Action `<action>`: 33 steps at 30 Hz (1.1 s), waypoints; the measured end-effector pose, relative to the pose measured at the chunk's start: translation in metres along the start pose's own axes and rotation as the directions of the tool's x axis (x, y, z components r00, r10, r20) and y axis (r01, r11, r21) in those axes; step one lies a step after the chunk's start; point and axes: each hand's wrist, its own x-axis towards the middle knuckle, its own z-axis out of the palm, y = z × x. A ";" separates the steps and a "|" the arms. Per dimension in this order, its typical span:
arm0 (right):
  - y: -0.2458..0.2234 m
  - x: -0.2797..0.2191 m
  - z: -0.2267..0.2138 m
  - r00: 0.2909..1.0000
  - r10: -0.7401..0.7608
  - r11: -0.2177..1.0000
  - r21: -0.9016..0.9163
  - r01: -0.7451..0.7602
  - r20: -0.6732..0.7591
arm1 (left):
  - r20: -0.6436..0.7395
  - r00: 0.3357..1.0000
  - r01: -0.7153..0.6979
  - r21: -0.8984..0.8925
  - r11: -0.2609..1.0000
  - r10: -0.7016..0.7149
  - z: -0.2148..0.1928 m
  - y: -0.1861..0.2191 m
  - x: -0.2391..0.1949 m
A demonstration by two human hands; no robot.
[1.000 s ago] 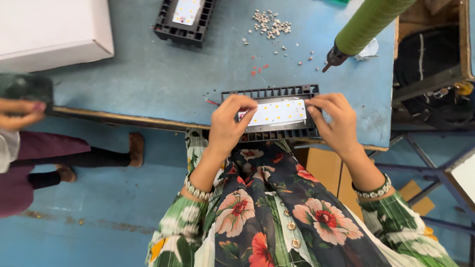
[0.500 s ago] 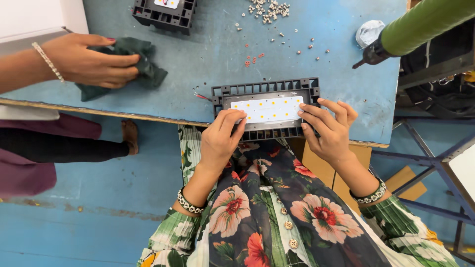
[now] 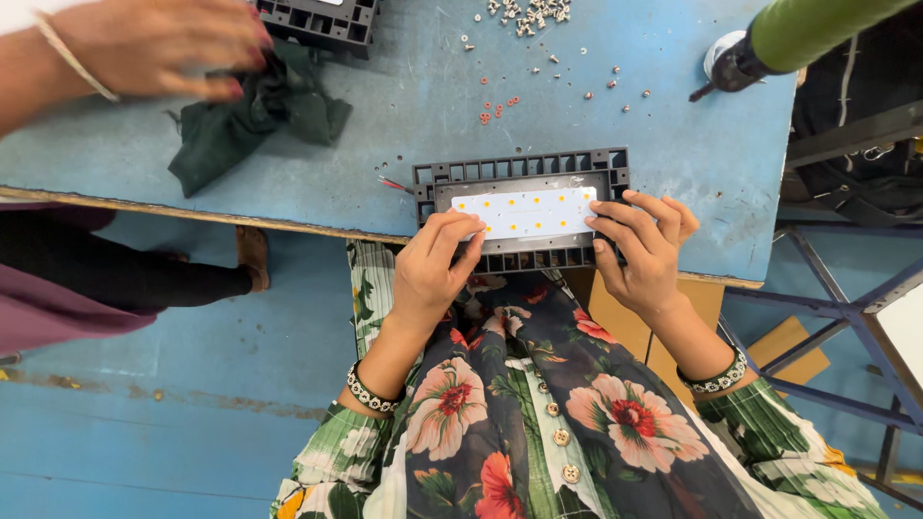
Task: The person assembles an LED light fixture by placing small components onto a circuit board and applying adhesive with a caulking gun. They wipe the surface with a cloth and continue securing parts within a black housing.
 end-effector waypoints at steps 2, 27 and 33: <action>0.001 0.000 0.000 1.000 -0.004 1.000 0.001 0.004 -0.003 | 0.001 1.000 -0.003 0.006 1.000 0.003 0.000 0.000 0.000; 0.000 -0.004 0.004 0.999 0.033 0.999 0.030 -0.033 0.014 | 0.015 0.999 -0.031 0.153 0.988 0.029 -0.002 -0.003 -0.004; 0.000 -0.003 0.005 1.000 0.020 1.000 0.024 -0.020 0.004 | 0.021 1.000 -0.018 0.165 0.986 0.014 -0.002 -0.001 -0.002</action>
